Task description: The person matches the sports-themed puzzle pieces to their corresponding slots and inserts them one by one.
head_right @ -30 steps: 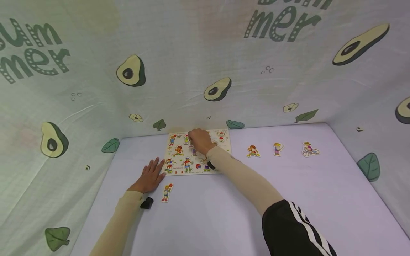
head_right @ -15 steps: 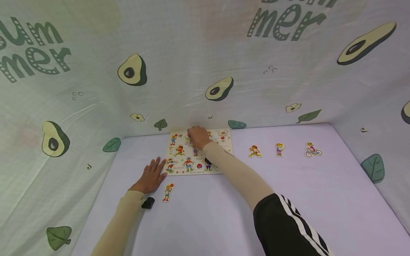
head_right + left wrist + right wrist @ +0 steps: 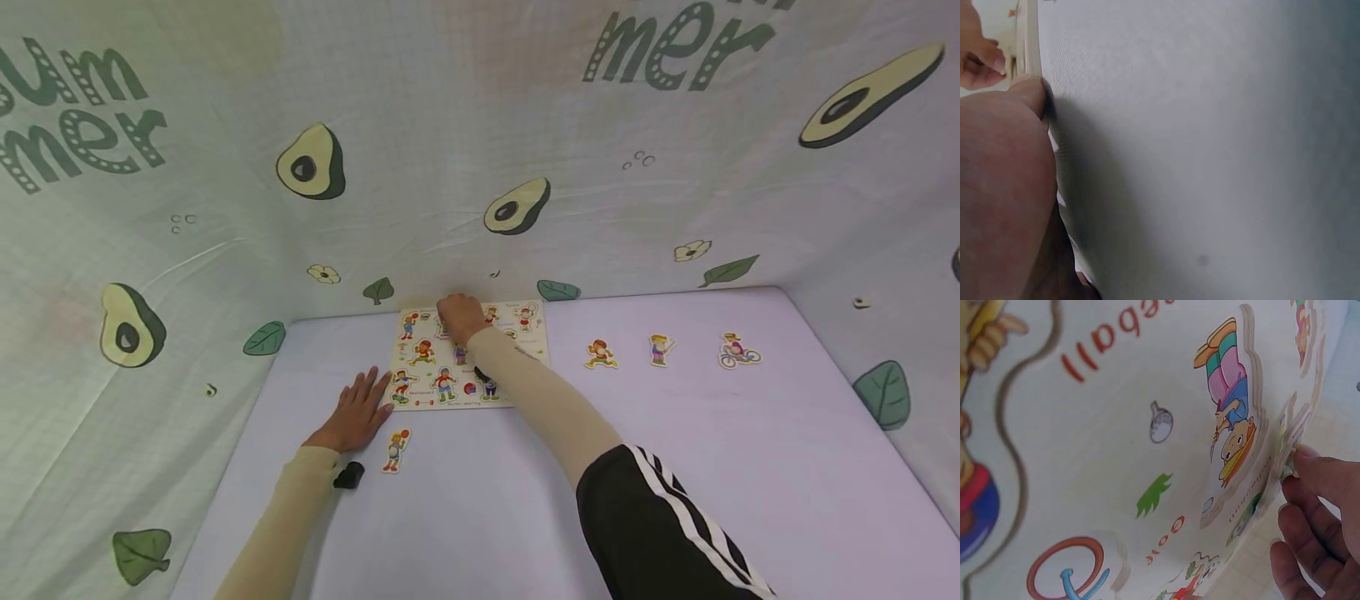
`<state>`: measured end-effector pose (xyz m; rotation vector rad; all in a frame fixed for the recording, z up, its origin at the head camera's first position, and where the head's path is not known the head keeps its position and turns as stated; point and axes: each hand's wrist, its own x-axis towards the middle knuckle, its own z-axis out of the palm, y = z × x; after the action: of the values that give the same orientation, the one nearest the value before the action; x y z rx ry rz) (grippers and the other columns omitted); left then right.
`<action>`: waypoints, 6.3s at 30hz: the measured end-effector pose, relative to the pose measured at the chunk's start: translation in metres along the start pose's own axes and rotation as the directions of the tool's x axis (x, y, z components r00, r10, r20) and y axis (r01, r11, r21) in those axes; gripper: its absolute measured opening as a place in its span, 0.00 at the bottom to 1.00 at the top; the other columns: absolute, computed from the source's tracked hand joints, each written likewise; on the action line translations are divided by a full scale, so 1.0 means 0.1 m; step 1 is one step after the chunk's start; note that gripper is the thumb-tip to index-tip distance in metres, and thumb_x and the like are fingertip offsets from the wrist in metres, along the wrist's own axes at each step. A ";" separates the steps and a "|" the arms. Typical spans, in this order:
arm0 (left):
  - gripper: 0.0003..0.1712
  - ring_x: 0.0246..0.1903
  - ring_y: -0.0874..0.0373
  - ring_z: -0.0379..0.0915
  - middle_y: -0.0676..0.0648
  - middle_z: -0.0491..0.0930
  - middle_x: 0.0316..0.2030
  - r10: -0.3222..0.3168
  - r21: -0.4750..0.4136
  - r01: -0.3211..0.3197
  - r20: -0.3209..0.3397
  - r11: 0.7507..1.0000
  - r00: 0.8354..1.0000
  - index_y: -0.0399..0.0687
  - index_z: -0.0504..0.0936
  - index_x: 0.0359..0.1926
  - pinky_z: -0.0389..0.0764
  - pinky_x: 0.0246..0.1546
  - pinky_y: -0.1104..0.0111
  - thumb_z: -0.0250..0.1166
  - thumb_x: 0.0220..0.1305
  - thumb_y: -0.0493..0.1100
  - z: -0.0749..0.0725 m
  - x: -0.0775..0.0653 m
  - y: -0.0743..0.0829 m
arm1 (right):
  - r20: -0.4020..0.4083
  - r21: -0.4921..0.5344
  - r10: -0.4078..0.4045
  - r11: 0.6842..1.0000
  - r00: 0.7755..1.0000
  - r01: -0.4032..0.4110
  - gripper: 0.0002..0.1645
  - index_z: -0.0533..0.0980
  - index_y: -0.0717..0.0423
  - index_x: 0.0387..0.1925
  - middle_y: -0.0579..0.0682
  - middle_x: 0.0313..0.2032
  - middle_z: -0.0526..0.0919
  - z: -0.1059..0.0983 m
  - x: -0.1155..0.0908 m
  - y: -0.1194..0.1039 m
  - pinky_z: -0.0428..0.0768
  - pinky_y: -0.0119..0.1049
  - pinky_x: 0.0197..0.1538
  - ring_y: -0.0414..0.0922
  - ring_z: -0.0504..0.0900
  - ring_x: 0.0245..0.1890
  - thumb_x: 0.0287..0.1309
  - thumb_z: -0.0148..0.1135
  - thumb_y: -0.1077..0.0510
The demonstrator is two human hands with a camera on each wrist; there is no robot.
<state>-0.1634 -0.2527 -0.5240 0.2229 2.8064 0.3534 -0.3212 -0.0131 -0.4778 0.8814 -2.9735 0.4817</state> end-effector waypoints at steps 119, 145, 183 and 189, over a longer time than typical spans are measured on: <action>0.39 0.82 0.29 0.29 0.31 0.36 0.84 0.065 -0.019 -0.065 0.014 0.998 0.998 0.43 0.46 0.85 0.37 0.79 0.33 0.46 0.85 0.52 0.00 0.05 -0.16 | 0.158 -0.340 -0.347 0.860 0.925 0.381 0.18 0.84 0.46 0.60 0.43 0.54 0.86 0.46 -1.35 -1.42 0.83 0.35 0.57 0.40 0.83 0.55 0.70 0.70 0.55; 0.39 0.82 0.31 0.25 0.33 0.31 0.84 0.046 -0.033 -0.043 0.083 0.999 0.995 0.45 0.43 0.86 0.35 0.80 0.35 0.44 0.86 0.53 -0.04 0.08 -0.13 | -0.118 -0.088 -0.143 0.987 0.983 0.133 0.06 0.84 0.56 0.44 0.50 0.43 0.87 0.02 -0.31 -0.59 0.87 0.42 0.48 0.48 0.86 0.44 0.73 0.67 0.57; 0.39 0.83 0.34 0.24 0.36 0.30 0.85 0.032 -0.020 -0.030 0.086 0.999 0.996 0.48 0.42 0.87 0.35 0.81 0.38 0.42 0.86 0.56 -0.05 0.06 -0.09 | 0.078 -0.221 -0.022 0.974 0.997 0.038 0.16 0.82 0.57 0.60 0.55 0.54 0.86 0.26 0.41 -0.55 0.83 0.47 0.61 0.53 0.84 0.57 0.75 0.64 0.57; 0.39 0.83 0.35 0.24 0.37 0.31 0.85 0.029 -0.025 -0.027 0.077 0.999 0.997 0.50 0.42 0.87 0.35 0.81 0.38 0.43 0.86 0.57 -0.03 0.07 -0.09 | 0.064 -0.222 -0.032 0.974 0.997 0.045 0.15 0.82 0.57 0.58 0.55 0.53 0.86 0.28 0.46 -0.56 0.84 0.47 0.60 0.53 0.85 0.56 0.76 0.64 0.58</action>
<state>-0.1717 -0.2606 -0.5254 0.2652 2.7243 0.3760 -0.3278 -0.0907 -0.4845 0.9434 -2.9780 0.1168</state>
